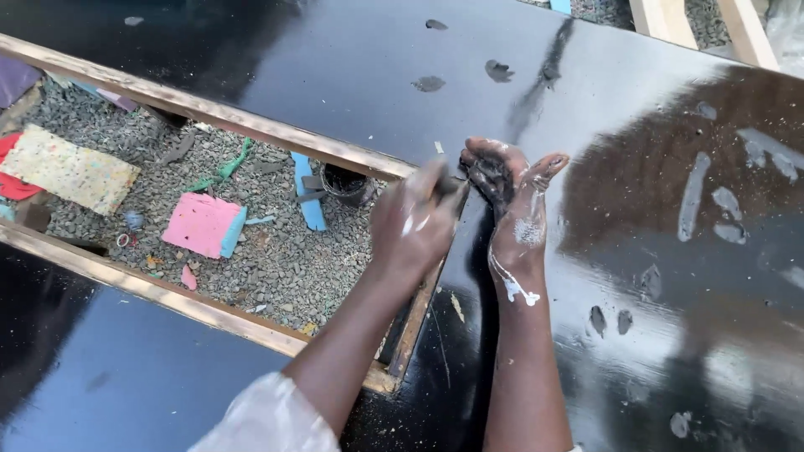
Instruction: The person sands the edges of a wooden frame attached to a black surface using a sanding block. They work along the frame's perimeter, smoothing the wood with repetitive hand motions.
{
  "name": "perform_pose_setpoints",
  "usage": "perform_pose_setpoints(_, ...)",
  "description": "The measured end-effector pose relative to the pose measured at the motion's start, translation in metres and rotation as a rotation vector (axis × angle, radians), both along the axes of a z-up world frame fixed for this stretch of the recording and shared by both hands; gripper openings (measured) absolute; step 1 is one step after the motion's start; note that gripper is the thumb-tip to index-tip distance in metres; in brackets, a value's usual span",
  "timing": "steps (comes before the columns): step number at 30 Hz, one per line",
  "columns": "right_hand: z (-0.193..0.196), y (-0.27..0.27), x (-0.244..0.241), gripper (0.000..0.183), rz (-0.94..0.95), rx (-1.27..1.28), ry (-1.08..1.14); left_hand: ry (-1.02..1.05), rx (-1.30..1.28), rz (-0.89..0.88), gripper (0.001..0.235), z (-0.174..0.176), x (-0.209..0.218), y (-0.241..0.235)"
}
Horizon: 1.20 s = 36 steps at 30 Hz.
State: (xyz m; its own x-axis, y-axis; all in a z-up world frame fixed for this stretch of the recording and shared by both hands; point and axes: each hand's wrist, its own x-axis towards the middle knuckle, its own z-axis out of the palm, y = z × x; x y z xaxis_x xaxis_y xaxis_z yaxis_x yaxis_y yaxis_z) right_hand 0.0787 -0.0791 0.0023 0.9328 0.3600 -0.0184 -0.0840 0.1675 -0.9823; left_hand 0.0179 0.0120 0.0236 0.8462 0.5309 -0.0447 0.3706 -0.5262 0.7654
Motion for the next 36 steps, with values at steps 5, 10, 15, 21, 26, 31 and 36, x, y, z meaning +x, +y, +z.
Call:
perform_pose_setpoints(5,-0.002,0.006,0.001,0.104,-0.025,0.025,0.031,-0.048,0.066,-0.073,0.007,-0.011,-0.023,0.000)
perform_pose_setpoints(10,0.015,0.001,-0.008,0.086,-0.033,0.041,0.105,-0.175,0.067,-0.087,0.006,-0.020,0.001,0.004)
perform_pose_setpoints(15,-0.016,-0.003,0.011,0.104,0.067,0.037,-0.006,-0.085,0.098,-0.059,0.012,-0.010,-0.049,-0.007)
perform_pose_setpoints(21,0.000,0.001,0.002,0.104,0.042,-0.014,-0.004,-0.298,0.105,-0.089,0.011,-0.007,-0.011,0.002)
perform_pose_setpoints(26,-0.029,-0.006,0.007,0.100,0.098,0.058,-0.227,-0.165,0.145,-0.102,0.007,-0.033,-0.071,-0.014)
perform_pose_setpoints(31,0.013,0.011,-0.010,0.100,-0.154,0.062,0.348,-0.044,0.189,-0.009,0.028,-0.038,-0.015,-0.002)
perform_pose_setpoints(36,0.002,0.011,0.002,0.096,-0.082,0.089,0.154,-0.038,0.185,-0.004,0.010,-0.038,-0.103,-0.018)
